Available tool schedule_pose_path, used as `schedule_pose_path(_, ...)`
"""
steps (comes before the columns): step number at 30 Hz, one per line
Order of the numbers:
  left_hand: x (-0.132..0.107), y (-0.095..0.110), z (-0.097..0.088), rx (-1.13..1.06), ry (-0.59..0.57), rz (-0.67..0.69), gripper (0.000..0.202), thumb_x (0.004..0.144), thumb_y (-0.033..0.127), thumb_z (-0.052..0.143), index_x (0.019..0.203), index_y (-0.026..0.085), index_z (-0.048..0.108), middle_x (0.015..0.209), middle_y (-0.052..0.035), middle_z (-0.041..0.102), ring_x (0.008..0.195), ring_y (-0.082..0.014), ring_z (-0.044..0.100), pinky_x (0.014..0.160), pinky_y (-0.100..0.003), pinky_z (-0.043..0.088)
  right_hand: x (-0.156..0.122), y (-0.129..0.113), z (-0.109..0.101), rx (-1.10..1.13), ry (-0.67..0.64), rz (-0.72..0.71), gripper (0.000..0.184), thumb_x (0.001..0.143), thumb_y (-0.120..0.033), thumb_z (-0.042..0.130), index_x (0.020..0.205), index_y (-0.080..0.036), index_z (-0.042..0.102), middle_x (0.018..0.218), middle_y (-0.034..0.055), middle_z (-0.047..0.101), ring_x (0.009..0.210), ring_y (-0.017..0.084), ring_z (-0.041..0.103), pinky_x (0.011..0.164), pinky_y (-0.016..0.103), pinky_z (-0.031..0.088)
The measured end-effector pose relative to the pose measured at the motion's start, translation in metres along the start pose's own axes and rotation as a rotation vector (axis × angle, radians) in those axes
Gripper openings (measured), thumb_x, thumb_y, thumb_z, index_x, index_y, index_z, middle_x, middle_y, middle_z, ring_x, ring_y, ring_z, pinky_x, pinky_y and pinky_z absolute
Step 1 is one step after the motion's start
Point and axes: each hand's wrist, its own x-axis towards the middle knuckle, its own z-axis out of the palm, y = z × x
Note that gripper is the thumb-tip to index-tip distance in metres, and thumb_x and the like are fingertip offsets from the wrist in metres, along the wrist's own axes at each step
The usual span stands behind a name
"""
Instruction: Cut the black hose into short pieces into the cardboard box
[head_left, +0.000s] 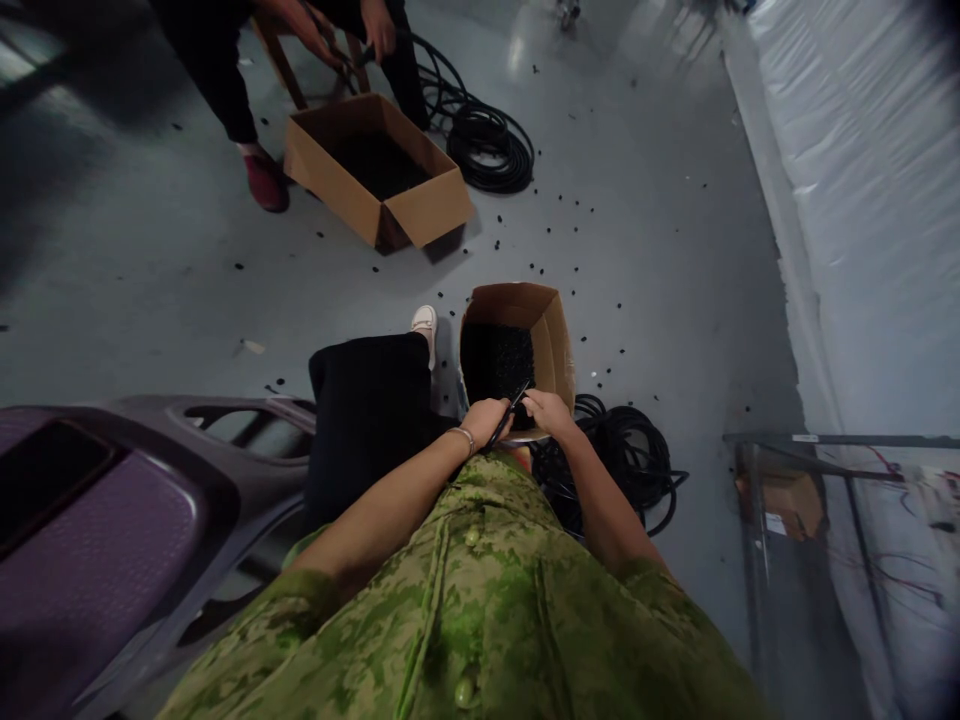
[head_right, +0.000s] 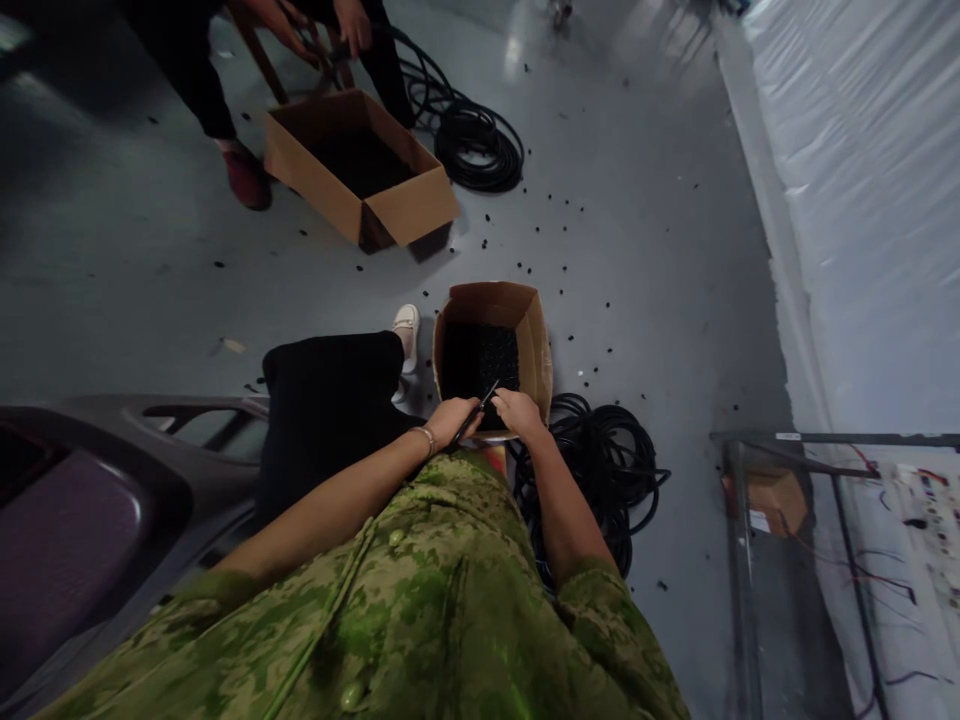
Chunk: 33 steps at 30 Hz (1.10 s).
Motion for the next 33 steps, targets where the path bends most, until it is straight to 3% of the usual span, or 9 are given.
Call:
schedule_pose_path(11,0.001,0.003,0.001,0.015,0.041,-0.015,0.035,0.095,0.032,0.045,0.112,0.011,0.067,0.099,-0.0182,0.074,0.093,-0.0273,0.072,0.080,-0.033,0.053,0.001,-0.001,0.002,-0.044,0.020,0.042,0.030,0.101,-0.028,0.038,0.092,-0.022,0.066,0.082,0.0024,0.069,0.079,0.016,0.060,0.069,0.022,0.034)
schedule_pose_path(18,-0.001,0.003,-0.002,-0.021,-0.021,-0.040,0.032,0.093,0.035,0.051,0.112,0.013,0.065,0.106,-0.0181,0.073,0.100,-0.0291,0.071,0.082,-0.033,0.053,-0.002,-0.006,0.001,-0.126,-0.070,0.035,0.027,0.101,-0.030,0.042,0.095,-0.021,0.067,0.080,0.0031,0.069,0.075,0.016,0.059,0.064,0.023,0.031)
schedule_pose_path(27,0.005,-0.001,0.007,-0.035,0.016,-0.034,0.034,0.094,0.031,0.047,0.111,0.011,0.068,0.102,-0.0187,0.074,0.098,-0.0294,0.071,0.083,-0.035,0.053,0.002,-0.008,0.000,-0.159,-0.050,0.056,0.026,0.101,-0.031,0.043,0.099,-0.021,0.067,0.085,0.0051,0.071,0.080,0.018,0.061,0.065,0.024,0.032)
schedule_pose_path(33,0.006,0.005,0.002,-0.062,0.041,-0.070,0.034,0.094,0.030,0.047,0.112,0.009,0.066,0.103,-0.0202,0.073,0.097,-0.0298,0.072,0.084,-0.036,0.053,0.004,-0.011,0.005,-0.183,-0.042,0.095,0.030,0.103,-0.032,0.040,0.101,-0.020,0.067,0.090,0.0073,0.071,0.084,0.019,0.062,0.066,0.025,0.032)
